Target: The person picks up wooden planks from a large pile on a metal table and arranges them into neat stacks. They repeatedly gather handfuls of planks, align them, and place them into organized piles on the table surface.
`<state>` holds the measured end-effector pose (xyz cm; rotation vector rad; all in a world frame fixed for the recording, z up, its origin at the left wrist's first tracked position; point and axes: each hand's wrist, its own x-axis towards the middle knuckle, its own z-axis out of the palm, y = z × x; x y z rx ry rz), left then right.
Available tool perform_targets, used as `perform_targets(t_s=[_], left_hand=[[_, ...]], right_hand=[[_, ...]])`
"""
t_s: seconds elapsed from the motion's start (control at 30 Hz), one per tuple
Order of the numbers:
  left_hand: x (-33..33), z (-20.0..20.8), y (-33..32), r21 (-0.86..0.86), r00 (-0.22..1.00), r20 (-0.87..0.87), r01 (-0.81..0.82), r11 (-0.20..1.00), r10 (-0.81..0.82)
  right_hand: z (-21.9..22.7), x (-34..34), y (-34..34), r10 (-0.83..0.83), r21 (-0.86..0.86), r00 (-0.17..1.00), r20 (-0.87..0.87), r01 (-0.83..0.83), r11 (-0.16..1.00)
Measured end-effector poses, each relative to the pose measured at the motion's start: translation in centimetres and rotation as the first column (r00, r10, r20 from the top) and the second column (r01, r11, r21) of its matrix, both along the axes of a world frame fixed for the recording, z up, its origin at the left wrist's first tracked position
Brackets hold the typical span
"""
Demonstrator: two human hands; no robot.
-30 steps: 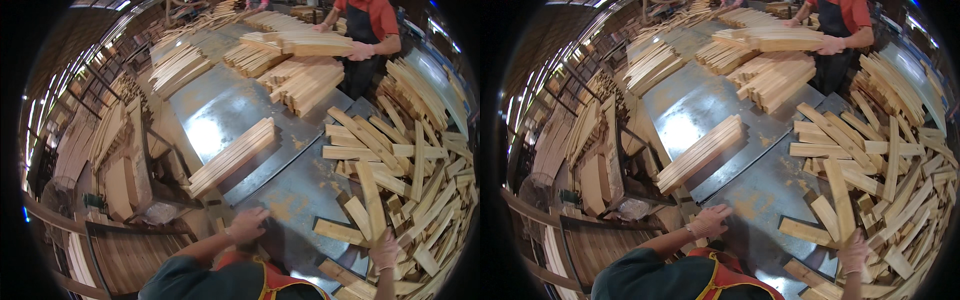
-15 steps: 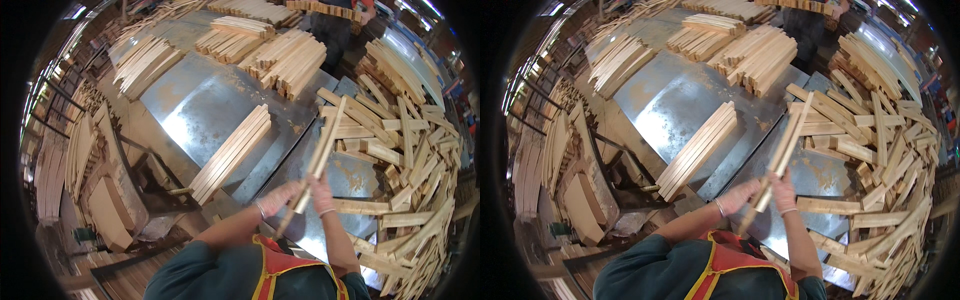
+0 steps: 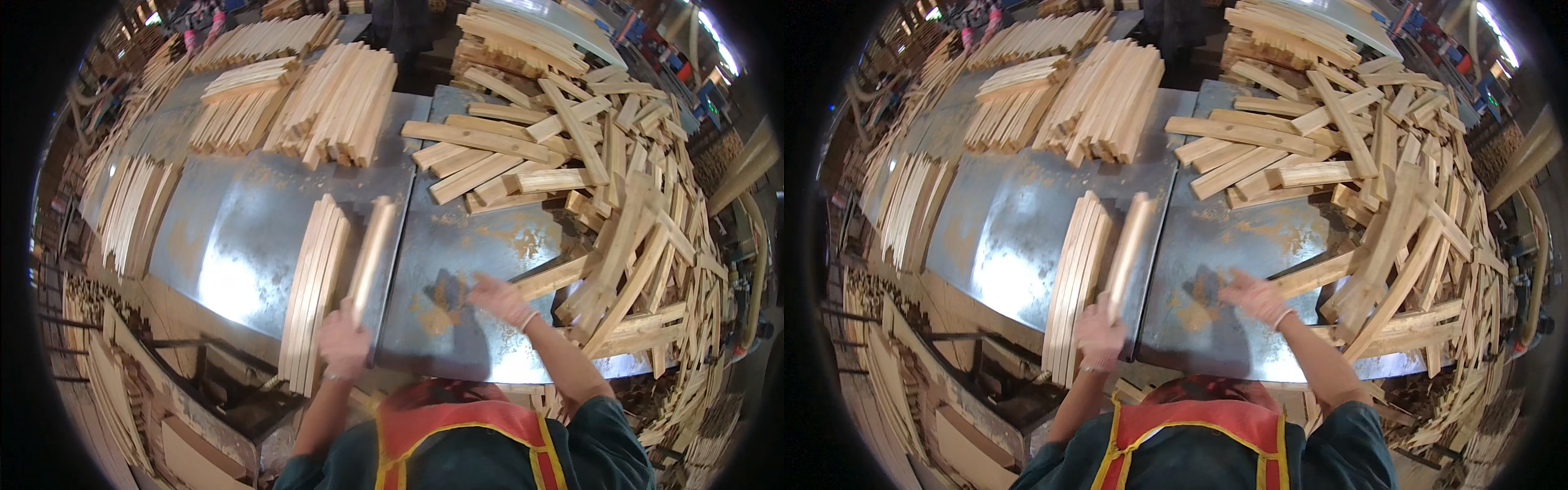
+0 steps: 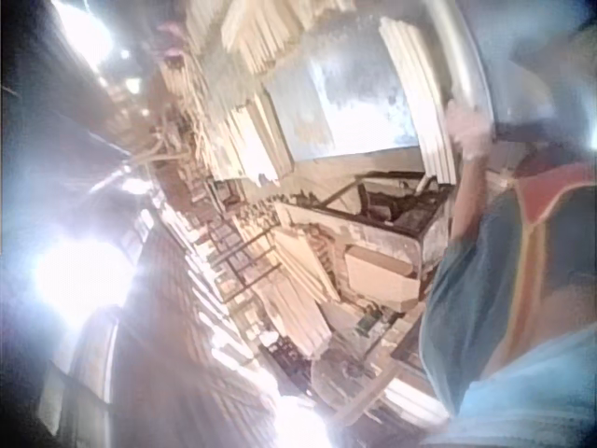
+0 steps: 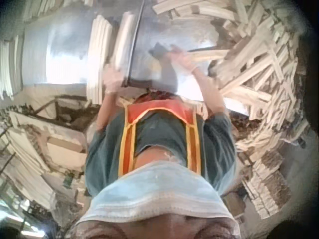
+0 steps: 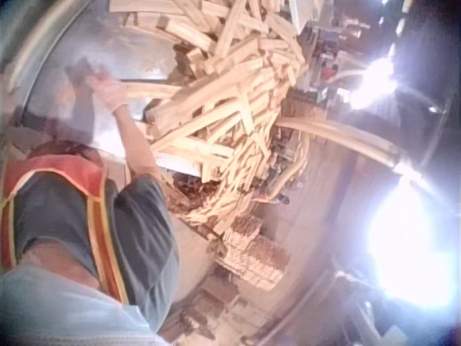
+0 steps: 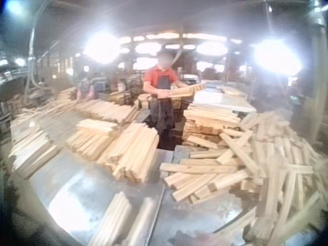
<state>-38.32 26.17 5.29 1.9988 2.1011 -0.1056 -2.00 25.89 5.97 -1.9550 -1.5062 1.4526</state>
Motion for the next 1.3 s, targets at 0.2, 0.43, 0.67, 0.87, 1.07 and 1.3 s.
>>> perform_targets(t_s=[0.2, 0.43, 0.67, 0.87, 1.07, 1.3], left_hand=[[-6.0, -3.9, -1.3, 0.149, 0.986, -0.151, -0.041, 0.988, 0.063], [5.8, -2.1, 4.4, 0.187, 0.983, -0.007, 0.180, 0.966, -0.182], [22.6, -3.2, 7.3, -0.267, 0.775, 0.547, 0.519, 0.812, -0.316], [22.4, -3.1, 8.6, -0.551, 0.454, 0.812, 0.392, 0.737, 0.366], [9.9, -0.1, 3.5, -0.200, 0.779, 0.618, 0.023, 0.980, 0.108], [-3.5, -2.1, -4.1, 0.041, 0.999, 0.039, 0.034, 0.999, -0.035]], right_hand=[[8.1, 15.3, 3.4, -0.672, 0.802, 0.618, 0.409, 0.108, 0.587], [0.0, 28.7, -1.9, -0.905, 0.695, 0.267, 0.330, 0.580, 0.425], [-1.9, 15.6, 4.1, -0.788, 0.344, 0.585, -0.190, 0.792, 0.505], [-6.2, 2.2, 7.0, -0.579, -0.226, 0.301, -0.757, 0.712, 0.665], [-8.0, -10.6, 4.6, -0.621, -0.250, 0.397, -0.676, 0.669, 0.700], [-6.6, -20.5, 4.9, 0.367, -0.120, 0.930, 0.022, -0.362, 0.925]])
